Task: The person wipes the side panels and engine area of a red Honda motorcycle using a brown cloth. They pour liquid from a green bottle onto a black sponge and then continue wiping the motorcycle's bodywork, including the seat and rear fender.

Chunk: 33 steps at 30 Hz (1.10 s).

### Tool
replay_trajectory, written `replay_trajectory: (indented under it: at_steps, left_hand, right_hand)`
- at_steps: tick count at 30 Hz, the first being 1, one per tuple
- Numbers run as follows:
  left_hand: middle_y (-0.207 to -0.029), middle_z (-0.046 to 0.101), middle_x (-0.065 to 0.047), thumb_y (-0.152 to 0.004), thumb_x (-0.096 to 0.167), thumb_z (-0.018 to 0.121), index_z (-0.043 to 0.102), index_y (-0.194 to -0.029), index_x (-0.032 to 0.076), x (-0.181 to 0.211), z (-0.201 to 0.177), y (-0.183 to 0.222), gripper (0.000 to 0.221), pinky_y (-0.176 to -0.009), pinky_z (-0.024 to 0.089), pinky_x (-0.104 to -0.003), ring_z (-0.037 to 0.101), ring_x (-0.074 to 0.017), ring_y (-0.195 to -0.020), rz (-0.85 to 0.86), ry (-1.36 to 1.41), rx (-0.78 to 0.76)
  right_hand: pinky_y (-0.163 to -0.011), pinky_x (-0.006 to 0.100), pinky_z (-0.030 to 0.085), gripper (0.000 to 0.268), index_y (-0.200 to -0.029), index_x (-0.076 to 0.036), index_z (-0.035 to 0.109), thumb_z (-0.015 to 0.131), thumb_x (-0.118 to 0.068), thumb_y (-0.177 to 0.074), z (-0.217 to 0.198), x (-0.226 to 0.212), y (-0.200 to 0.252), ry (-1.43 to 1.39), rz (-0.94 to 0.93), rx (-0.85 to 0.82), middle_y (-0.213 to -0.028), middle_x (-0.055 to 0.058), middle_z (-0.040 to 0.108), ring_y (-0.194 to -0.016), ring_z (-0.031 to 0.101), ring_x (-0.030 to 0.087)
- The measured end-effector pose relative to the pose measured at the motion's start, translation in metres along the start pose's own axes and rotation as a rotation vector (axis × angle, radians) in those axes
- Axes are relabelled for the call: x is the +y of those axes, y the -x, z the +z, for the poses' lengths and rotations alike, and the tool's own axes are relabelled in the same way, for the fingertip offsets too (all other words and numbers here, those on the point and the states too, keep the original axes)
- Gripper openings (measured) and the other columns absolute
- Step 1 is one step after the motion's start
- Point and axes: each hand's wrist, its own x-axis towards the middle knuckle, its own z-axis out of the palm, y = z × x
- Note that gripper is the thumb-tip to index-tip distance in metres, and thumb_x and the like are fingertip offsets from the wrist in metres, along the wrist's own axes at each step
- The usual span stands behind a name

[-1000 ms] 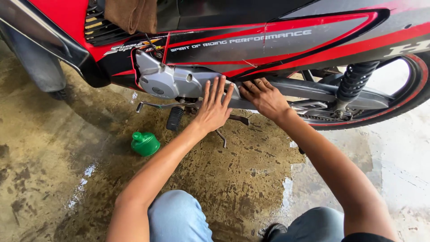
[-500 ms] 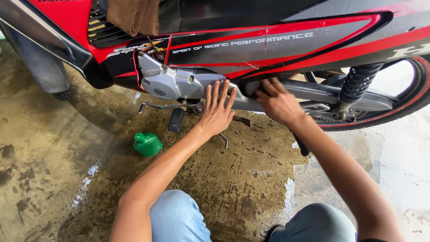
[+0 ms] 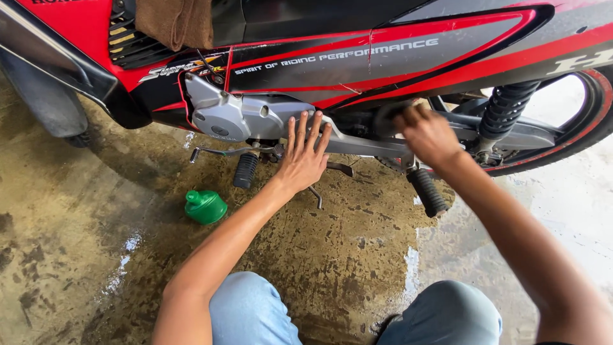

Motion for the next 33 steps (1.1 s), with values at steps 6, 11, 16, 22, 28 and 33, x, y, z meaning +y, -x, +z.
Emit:
replay_trajectory:
  at_steps: [6,11,16,22,28,33]
  left_hand:
    - [-0.163,0.023,-0.031,-0.093,0.027,0.060,0.043,-0.152,-0.001,0.005,0.005,-0.006,0.068,-0.121,0.008,-0.069,0.014,-0.0548,-0.150,0.058,-0.036,0.075]
    - [-0.162,0.026,-0.031,-0.093,0.027,0.059,0.043,-0.152,-0.001,0.008,0.006,-0.008,0.067,-0.121,0.010,-0.068,0.018,-0.0540,-0.150,0.097,-0.067,0.101]
    - [-0.163,0.026,-0.029,-0.092,0.026,0.058,0.044,-0.151,0.000,0.013,0.007,-0.010,0.066,-0.123,0.011,-0.066,0.018,-0.0519,-0.151,0.139,-0.072,0.120]
    - [-0.162,0.030,-0.028,-0.092,0.024,0.058,0.045,-0.150,-0.001,0.012,0.013,-0.014,0.064,-0.124,0.017,-0.060,0.025,-0.0485,-0.150,0.193,-0.062,0.188]
    - [-0.163,0.028,-0.027,-0.097,0.027,0.052,0.040,-0.154,0.000,0.029,0.017,-0.028,0.065,-0.126,0.015,-0.055,0.024,-0.0448,-0.152,0.224,-0.042,0.165]
    - [-0.164,0.026,-0.027,-0.096,0.030,0.051,0.034,-0.157,0.000,0.042,0.025,-0.038,0.069,-0.127,0.013,-0.053,0.021,-0.0426,-0.153,0.232,-0.041,0.108]
  right_hand:
    - [-0.079,0.032,0.053,0.004,-0.095,-0.017,0.067,0.063,-0.016,-0.094,-0.006,-0.003,-0.002,-0.050,0.030,0.002,-0.094,0.003,0.057,-0.094,0.062,0.026]
    - [-0.076,0.037,0.052,0.018,-0.114,-0.014,0.067,0.061,-0.015,-0.096,0.006,-0.045,-0.050,-0.278,-0.082,0.199,-0.091,0.008,0.055,-0.087,0.060,0.029]
    - [-0.076,0.032,0.053,0.018,-0.112,-0.017,0.068,0.059,-0.014,-0.097,0.019,-0.042,-0.042,-0.278,-0.085,0.174,-0.095,0.005,0.057,-0.090,0.061,0.026]
    - [-0.076,0.045,0.063,0.018,-0.099,-0.021,0.084,0.070,-0.028,-0.091,-0.010,0.036,0.007,-0.359,0.615,-0.752,-0.083,0.014,0.079,-0.085,0.078,0.038]
    - [-0.074,0.046,0.064,0.029,-0.116,-0.018,0.076,0.072,-0.024,-0.088,-0.013,0.025,0.014,-0.412,0.450,-0.379,-0.101,0.011,0.074,-0.095,0.074,0.036]
    - [-0.083,0.042,0.058,0.047,-0.117,-0.018,0.067,0.084,-0.033,-0.076,0.023,-0.021,-0.018,-0.387,0.340,-0.142,-0.106,0.007,0.064,-0.110,0.063,0.034]
